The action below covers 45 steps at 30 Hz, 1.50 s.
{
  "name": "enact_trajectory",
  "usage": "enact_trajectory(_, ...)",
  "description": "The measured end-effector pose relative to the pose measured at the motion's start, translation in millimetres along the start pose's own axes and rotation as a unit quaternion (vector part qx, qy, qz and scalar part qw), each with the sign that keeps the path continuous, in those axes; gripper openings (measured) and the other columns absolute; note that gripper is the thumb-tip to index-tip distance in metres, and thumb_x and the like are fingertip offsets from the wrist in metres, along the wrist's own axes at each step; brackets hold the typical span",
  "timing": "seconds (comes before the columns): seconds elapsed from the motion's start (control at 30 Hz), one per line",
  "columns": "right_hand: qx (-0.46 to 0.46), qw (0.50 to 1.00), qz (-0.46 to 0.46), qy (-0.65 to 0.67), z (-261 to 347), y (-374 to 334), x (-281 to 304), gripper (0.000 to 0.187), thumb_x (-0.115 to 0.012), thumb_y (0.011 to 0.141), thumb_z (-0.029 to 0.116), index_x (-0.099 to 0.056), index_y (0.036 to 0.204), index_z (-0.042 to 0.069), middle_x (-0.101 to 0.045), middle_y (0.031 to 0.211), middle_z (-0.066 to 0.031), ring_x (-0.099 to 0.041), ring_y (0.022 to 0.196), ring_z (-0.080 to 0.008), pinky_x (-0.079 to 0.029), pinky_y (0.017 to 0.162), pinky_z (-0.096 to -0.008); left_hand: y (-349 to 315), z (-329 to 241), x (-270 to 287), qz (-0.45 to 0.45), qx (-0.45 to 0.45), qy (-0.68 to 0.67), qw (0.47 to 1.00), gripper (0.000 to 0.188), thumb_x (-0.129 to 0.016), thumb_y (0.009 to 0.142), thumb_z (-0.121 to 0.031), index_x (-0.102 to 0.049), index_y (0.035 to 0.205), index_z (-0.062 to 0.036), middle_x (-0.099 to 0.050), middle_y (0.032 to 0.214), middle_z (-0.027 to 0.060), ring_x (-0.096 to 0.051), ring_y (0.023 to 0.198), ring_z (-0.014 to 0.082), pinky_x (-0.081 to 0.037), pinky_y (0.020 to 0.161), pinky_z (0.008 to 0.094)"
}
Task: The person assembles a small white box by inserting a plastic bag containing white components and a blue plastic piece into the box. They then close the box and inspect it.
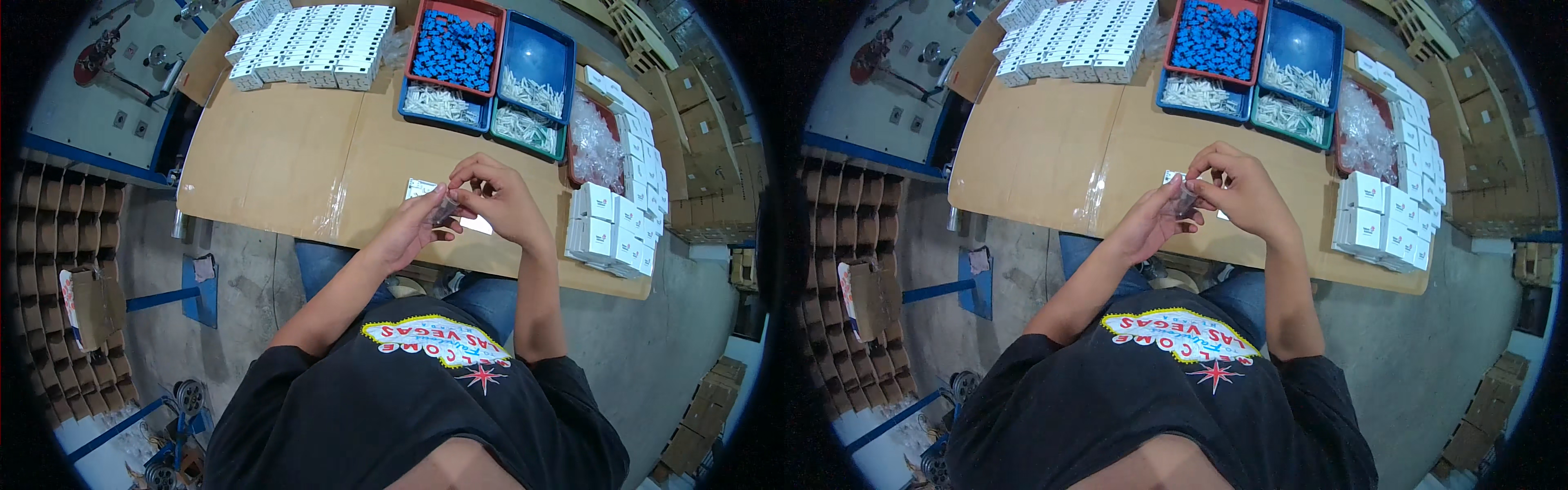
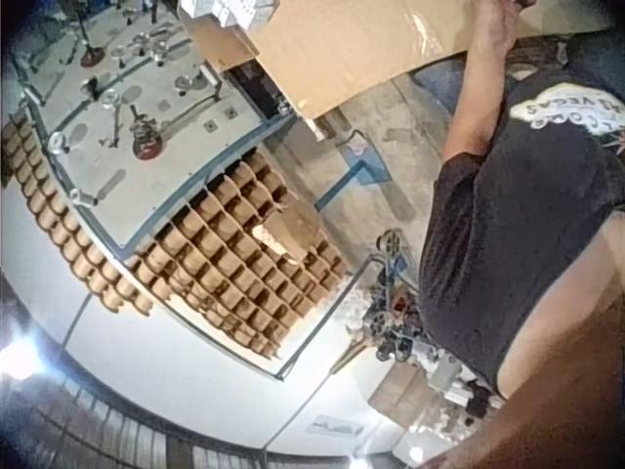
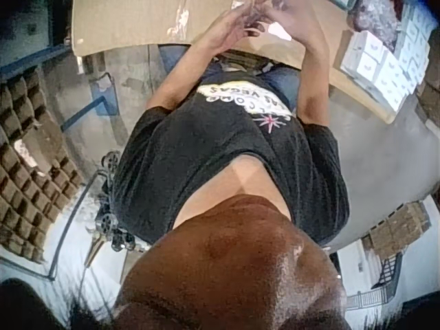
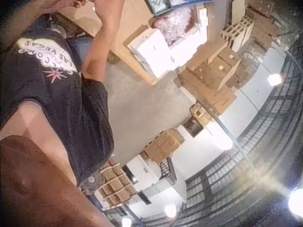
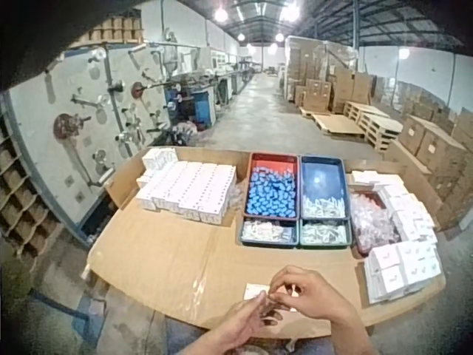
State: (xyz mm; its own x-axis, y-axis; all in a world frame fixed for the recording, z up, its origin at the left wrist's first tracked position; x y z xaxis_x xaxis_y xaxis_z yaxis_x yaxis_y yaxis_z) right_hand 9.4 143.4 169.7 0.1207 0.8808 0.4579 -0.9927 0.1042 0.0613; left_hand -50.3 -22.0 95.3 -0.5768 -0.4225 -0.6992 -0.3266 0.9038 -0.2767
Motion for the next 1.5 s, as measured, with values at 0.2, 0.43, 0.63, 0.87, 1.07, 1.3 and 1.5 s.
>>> enact_trajectory(0.2,0.012,0.997,-0.014,0.081,-20.6,-4.9,-6.5,0.018,-0.06,0.098,0.013,-0.071,0.1,-0.001,-0.067,0.106,-0.0056,-0.063,0.09,-0.0124,-0.048,0.072,-0.0273,-1.8,-1.7,-6.3,0.015,-0.003,-0.036,0.999,0.046,-0.043,0.106,-0.051,-0.06,0.125,-0.013,-0.07,0.112,0.0062,-0.063,0.092,0.0118,-0.047,0.083,0.0309)
enact_trajectory(0.43,-0.018,0.998,0.042,0.047,3.8,-2.3,-8.3,0.03,-0.056,0.103,0.02,-0.069,0.105,-0.007,-0.068,0.106,-0.0118,-0.066,0.095,-0.0197,-0.052,0.08,-0.0324,-0.2,7.9,1.0,0.007,-0.004,-0.03,1.0,0.046,-0.043,0.106,-0.05,-0.057,0.125,-0.0115,-0.066,0.11,0.0057,-0.065,0.094,0.0161,-0.051,0.083,0.0335)
enact_trajectory(0.63,0.055,0.995,0.077,-0.034,-10.2,1.3,-13.4,0.036,-0.055,0.104,0.027,-0.068,0.108,-0.007,-0.07,0.102,-0.0139,-0.066,0.088,-0.0198,-0.052,0.074,-0.032,0.2,13.6,4.7,0.001,0.004,-0.032,0.999,0.043,-0.046,0.106,-0.048,-0.057,0.123,-0.0108,-0.066,0.107,0.0058,-0.065,0.094,0.0173,-0.053,0.081,0.0337)
enact_trajectory(0.87,-0.017,0.989,0.074,0.126,-12.9,2.4,-14.1,0.039,-0.053,0.106,0.029,-0.068,0.114,-0.006,-0.068,0.107,-0.0083,-0.061,0.085,-0.0122,-0.052,0.072,-0.0284,0.3,8.9,1.9,0.021,0.007,-0.068,0.997,0.049,-0.04,0.106,-0.054,-0.057,0.126,-0.0131,-0.067,0.11,0.0067,-0.065,0.094,0.0173,-0.053,0.081,0.0331)
enact_trajectory(1.07,-0.008,0.991,0.05,0.127,-18.8,3.1,-10.9,0.039,-0.053,0.106,0.03,-0.069,0.112,-0.005,-0.068,0.113,-0.0087,-0.063,0.093,-0.0137,-0.052,0.078,-0.0289,4.7,12.2,6.6,0.038,0.021,-0.121,0.992,0.054,-0.036,0.106,-0.056,-0.059,0.128,-0.0117,-0.067,0.112,0.0066,-0.064,0.097,0.0167,-0.053,0.081,0.033)
enact_trajectory(1.3,-0.017,0.99,-0.034,0.139,-33.8,2.1,0.6,0.038,-0.055,0.105,0.03,-0.07,0.109,-0.004,-0.071,0.106,-0.0093,-0.064,0.098,-0.0169,-0.05,0.089,-0.032,11.2,16.9,17.0,0.051,0.035,-0.166,0.984,0.06,-0.036,0.107,-0.055,-0.056,0.132,-0.0037,-0.065,0.104,0.0042,-0.062,0.093,0.0176,-0.052,0.082,0.0328)
enact_trajectory(1.5,-0.091,0.988,-0.092,0.087,-98.8,-6.0,15.6,0.03,-0.062,0.101,0.026,-0.072,0.106,-0.002,-0.073,0.096,-0.0068,-0.065,0.091,-0.0148,-0.051,0.081,-0.0317,9.9,15.2,21.4,0.019,0.047,-0.173,0.984,0.055,-0.039,0.106,-0.052,-0.056,0.131,-0.0059,-0.066,0.101,0.0041,-0.062,0.091,0.0189,-0.051,0.083,0.0341)
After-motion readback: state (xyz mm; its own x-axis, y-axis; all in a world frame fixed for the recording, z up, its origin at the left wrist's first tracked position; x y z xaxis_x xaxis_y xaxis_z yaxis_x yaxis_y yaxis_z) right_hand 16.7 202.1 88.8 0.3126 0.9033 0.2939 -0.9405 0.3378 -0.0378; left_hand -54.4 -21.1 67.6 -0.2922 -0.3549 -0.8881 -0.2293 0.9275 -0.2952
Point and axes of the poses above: each hand's wrist, its own y-axis towards the middle knuckle, its own x-axis out of the back of the hand, z = x × y, the point moved 2 cm from there along y, towards the middle knuckle
